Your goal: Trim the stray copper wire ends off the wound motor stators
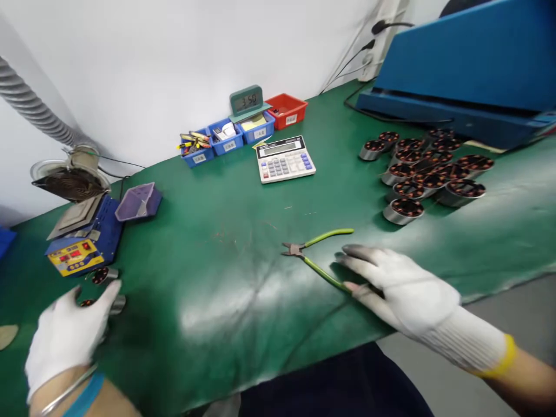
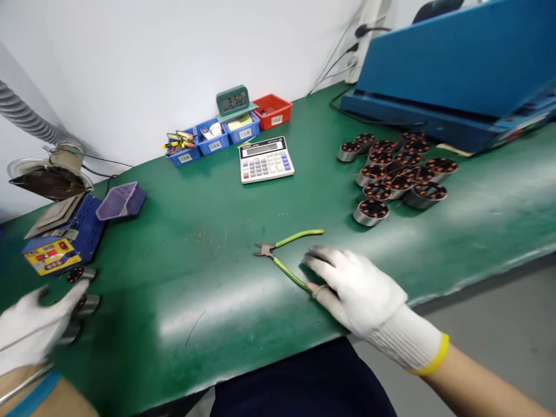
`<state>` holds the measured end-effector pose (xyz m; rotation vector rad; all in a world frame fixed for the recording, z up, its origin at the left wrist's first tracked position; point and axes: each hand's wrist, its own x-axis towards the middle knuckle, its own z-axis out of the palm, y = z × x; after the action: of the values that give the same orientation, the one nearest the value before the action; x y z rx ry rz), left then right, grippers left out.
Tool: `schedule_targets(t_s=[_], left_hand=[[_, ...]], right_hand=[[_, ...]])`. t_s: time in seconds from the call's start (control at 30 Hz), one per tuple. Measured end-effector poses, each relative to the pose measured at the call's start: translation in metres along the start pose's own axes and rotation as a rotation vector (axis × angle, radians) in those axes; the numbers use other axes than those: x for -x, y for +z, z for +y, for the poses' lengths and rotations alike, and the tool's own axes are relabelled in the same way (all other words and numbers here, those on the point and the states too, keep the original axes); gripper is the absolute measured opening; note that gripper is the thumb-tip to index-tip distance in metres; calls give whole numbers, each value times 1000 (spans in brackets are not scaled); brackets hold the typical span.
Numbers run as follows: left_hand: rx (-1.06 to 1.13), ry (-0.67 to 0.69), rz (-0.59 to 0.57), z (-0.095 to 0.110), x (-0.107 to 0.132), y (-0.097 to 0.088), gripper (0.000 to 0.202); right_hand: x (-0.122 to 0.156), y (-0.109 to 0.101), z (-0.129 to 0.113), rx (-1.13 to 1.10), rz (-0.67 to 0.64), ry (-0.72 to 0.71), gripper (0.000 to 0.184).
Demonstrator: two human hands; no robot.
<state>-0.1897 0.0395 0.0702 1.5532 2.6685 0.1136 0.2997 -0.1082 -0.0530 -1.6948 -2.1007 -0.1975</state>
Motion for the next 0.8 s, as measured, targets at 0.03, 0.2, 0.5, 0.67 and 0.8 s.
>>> schedule_targets(t_s=[0.03,0.2,0.5,0.67,0.8], left_hand=[[22,-40,-31,-17,-5,5,56],[-14,-44,-45,-57,8,43,42],[-26,518,-74,47,133,66,45],[142,724,-386,116,121,63,85],[245,938,-484,126,94,65,116]], right_hand=[[2,5,-5,-1,-12,-13,31],[6,14,-20,49,-136,31,27],[-3,8,-1,98,-189,172,36],[-46,16,-32,-121,16,-171,34],[-47,24,-88,-348,-176,-442,33]])
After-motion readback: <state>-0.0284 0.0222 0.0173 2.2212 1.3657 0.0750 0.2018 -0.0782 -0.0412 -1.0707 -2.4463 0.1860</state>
